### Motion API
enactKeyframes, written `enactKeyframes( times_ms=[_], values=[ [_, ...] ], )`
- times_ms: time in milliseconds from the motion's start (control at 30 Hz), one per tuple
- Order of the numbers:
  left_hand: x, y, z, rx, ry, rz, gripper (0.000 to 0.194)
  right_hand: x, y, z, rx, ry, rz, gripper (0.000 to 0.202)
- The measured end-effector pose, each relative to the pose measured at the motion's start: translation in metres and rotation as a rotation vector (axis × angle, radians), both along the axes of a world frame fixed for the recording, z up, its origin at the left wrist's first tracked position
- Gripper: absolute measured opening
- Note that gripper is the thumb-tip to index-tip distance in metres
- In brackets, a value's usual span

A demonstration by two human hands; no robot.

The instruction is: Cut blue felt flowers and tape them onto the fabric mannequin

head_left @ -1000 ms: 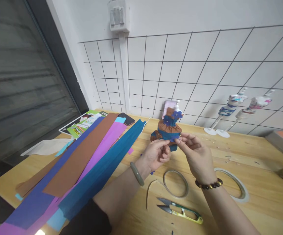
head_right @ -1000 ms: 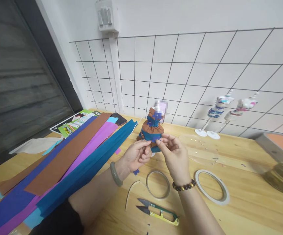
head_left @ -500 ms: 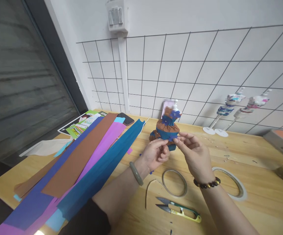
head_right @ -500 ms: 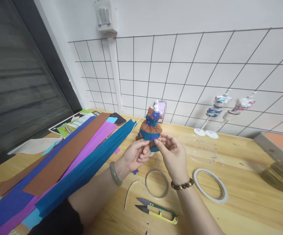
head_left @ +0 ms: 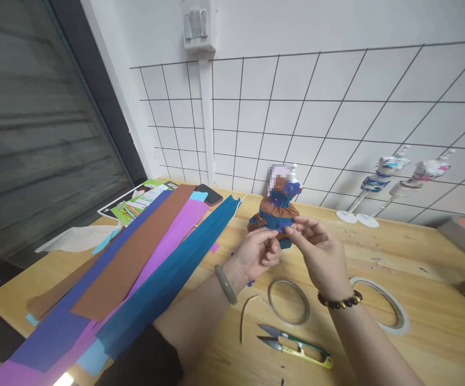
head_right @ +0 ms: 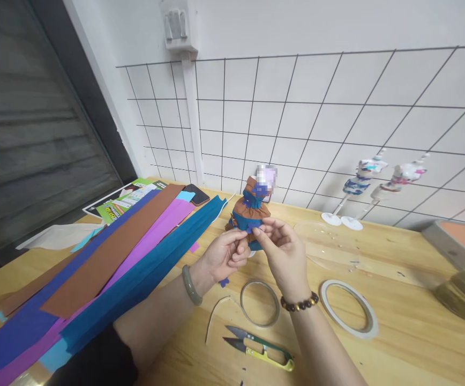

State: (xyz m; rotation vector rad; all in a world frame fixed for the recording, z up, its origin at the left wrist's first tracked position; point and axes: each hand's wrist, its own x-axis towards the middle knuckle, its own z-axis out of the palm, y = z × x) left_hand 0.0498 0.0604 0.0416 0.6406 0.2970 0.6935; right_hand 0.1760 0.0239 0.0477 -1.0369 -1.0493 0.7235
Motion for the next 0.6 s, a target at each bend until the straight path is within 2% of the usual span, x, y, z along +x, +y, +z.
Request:
enactKeyframes(
  times_ms=[600],
  values=[
    [-0.0024,-0.0003,0.0009,-0.042,-0.064,-0.042,0.018,-0.0012,0.0015,-0.0004,-0.018,0.038,-0.043,0.027]
  ],
)
